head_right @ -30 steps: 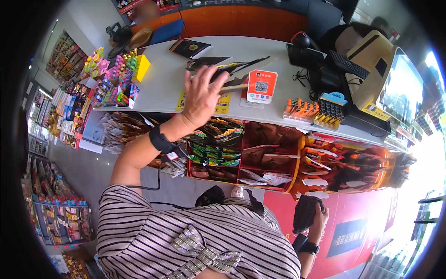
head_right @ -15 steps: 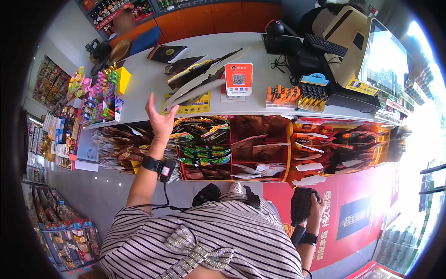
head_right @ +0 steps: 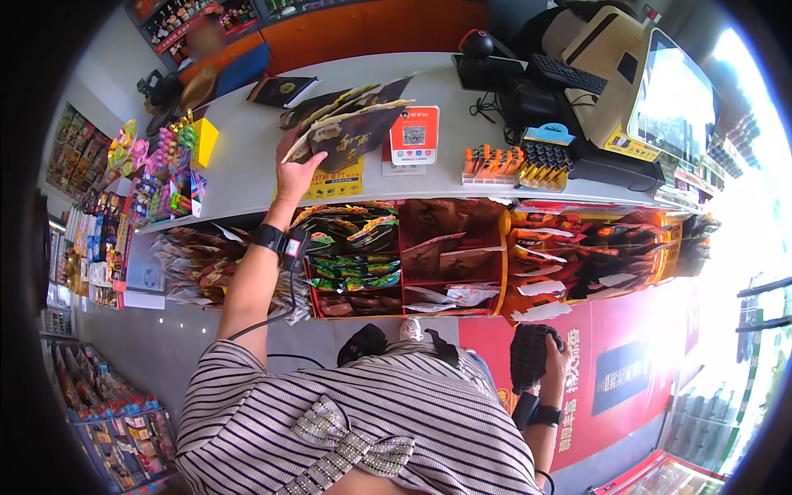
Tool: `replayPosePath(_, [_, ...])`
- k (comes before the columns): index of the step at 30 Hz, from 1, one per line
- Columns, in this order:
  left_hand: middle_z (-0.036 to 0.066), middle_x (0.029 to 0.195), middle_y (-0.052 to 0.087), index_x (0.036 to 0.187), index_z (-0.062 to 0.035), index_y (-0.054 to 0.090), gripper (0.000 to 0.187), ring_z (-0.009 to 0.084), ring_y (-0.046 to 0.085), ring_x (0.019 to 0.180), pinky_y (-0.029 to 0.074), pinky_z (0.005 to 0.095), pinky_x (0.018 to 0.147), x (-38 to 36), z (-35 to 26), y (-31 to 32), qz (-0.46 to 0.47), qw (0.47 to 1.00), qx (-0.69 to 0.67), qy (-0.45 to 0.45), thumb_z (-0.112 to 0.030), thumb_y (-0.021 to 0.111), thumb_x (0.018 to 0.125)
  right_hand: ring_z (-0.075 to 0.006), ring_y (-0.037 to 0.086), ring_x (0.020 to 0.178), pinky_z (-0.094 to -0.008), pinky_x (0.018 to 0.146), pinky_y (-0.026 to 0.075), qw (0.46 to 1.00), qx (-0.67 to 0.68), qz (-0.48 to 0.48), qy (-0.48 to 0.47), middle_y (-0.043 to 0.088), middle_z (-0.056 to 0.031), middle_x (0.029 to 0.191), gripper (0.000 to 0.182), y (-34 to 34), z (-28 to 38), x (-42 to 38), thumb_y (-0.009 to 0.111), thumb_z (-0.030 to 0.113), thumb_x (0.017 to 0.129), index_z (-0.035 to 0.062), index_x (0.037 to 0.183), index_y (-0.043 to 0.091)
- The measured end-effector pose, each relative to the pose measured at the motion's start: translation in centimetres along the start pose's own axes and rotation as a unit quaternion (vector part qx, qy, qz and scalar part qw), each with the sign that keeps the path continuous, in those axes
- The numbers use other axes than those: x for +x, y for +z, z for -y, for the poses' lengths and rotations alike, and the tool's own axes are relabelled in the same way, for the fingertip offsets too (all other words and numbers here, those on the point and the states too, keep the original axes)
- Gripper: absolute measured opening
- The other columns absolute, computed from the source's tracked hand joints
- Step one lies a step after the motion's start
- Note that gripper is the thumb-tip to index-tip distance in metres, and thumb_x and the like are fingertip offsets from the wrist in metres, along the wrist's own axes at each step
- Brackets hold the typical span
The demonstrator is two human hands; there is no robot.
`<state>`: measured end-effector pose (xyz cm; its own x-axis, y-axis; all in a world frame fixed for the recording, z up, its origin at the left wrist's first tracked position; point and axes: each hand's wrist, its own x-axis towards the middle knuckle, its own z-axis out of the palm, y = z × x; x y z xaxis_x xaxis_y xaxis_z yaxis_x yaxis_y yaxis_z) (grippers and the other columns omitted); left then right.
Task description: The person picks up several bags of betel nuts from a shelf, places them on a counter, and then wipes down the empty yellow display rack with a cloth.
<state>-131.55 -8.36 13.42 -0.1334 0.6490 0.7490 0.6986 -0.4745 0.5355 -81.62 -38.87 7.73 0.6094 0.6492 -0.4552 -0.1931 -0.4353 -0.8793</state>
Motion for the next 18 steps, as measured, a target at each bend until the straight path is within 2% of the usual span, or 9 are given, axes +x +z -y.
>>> replayPosePath(2, [0.013,0.102,0.051,0.106,-0.0041,0.049,0.060,0.0297,0.046,0.098,0.038,0.0351,0.084,-0.1,1.3,1.0,0.023,0.998,-0.053,-0.029,-0.008,0.075,0.052,-0.0149,0.057,0.060,-0.0251,0.054,0.047,1.000,-0.006,-0.009,-0.003,0.057,-0.0070,0.074,0.026,-0.5,-0.7,0.0,0.060,0.015,0.075,-0.0026,0.092,0.050])
replayPosePath(3, [0.010,0.095,0.057,0.098,-0.0013,0.054,0.045,0.0225,0.054,0.089,0.042,0.0304,0.078,0.0,1.0,1.2,0.004,0.996,-0.072,-0.045,-0.007,0.073,0.057,-0.0150,0.057,0.060,-0.0252,0.053,0.047,1.000,0.000,-0.019,0.002,0.057,-0.0070,0.074,0.026,-0.5,-0.8,-0.2,0.060,0.015,0.075,-0.0025,0.092,0.050])
replayPosePath(6, [0.006,0.085,0.062,0.089,0.0014,0.058,0.031,0.0140,0.058,0.075,0.044,0.0255,0.070,0.2,0.2,0.9,0.030,0.965,-0.200,-0.166,-0.007,0.071,0.062,-0.0154,0.057,0.059,-0.0256,0.053,0.047,0.999,0.015,-0.041,0.015,0.057,-0.0070,0.074,0.026,-0.8,-1.3,-0.7,0.060,0.015,0.075,-0.0022,0.092,0.050])
replayPosePath(7, [0.004,0.078,0.063,0.084,0.0031,0.059,0.024,0.0092,0.058,0.068,0.045,0.0225,0.064,0.1,0.8,1.3,-0.008,0.965,-0.200,-0.170,-0.008,0.070,0.065,-0.0156,0.057,0.059,-0.0257,0.053,0.047,0.999,0.020,-0.043,0.017,0.057,-0.0071,0.074,0.026,-1.0,-1.8,-0.6,0.060,0.015,0.075,-0.0021,0.092,0.050])
replayPosePath(8, [0.005,0.080,0.063,0.086,0.0027,0.059,0.025,0.0106,0.058,0.071,0.045,0.0237,0.067,0.0,1.2,1.2,-0.012,0.963,-0.178,-0.200,-0.007,0.070,0.064,-0.0158,0.057,0.059,-0.0258,0.053,0.047,0.999,0.024,-0.044,0.019,0.057,-0.0072,0.074,0.026,-1.2,-2.0,-0.6,0.060,0.015,0.075,-0.0020,0.092,0.050])
replayPosePath(11, [0.006,0.080,0.063,0.084,0.0021,0.060,0.022,0.0110,0.058,0.071,0.044,0.0241,0.068,0.4,2.7,0.9,-0.089,0.967,-0.145,-0.189,-0.007,0.068,0.066,-0.0161,0.057,0.060,-0.0260,0.054,0.048,0.999,0.013,-0.032,0.023,0.057,-0.0076,0.075,0.026,-1.1,-1.9,-0.8,0.059,0.014,0.075,-0.0018,0.092,0.050])
replayPosePath(12, [0.006,0.080,0.063,0.084,0.0019,0.061,0.020,0.0105,0.058,0.071,0.044,0.0235,0.069,0.8,2.5,0.1,-0.102,0.963,-0.145,-0.205,-0.006,0.067,0.067,-0.0162,0.057,0.060,-0.0260,0.055,0.048,0.999,0.006,-0.037,0.020,0.057,-0.0076,0.075,0.026,-1.2,-2.1,-0.8,0.059,0.014,0.075,-0.0018,0.092,0.050])
replayPosePath(18, [0.003,0.081,0.062,0.084,0.0020,0.061,0.016,0.0097,0.056,0.072,0.043,0.0228,0.070,1.9,4.9,-7.1,-0.169,0.965,-0.104,-0.171,-0.002,0.065,0.068,-0.0159,0.057,0.064,-0.0261,0.057,0.048,0.999,-0.032,-0.034,0.027,0.057,-0.0082,0.077,0.028,-0.5,-1.8,-0.2,0.060,0.015,0.074,-0.0021,0.094,0.050])
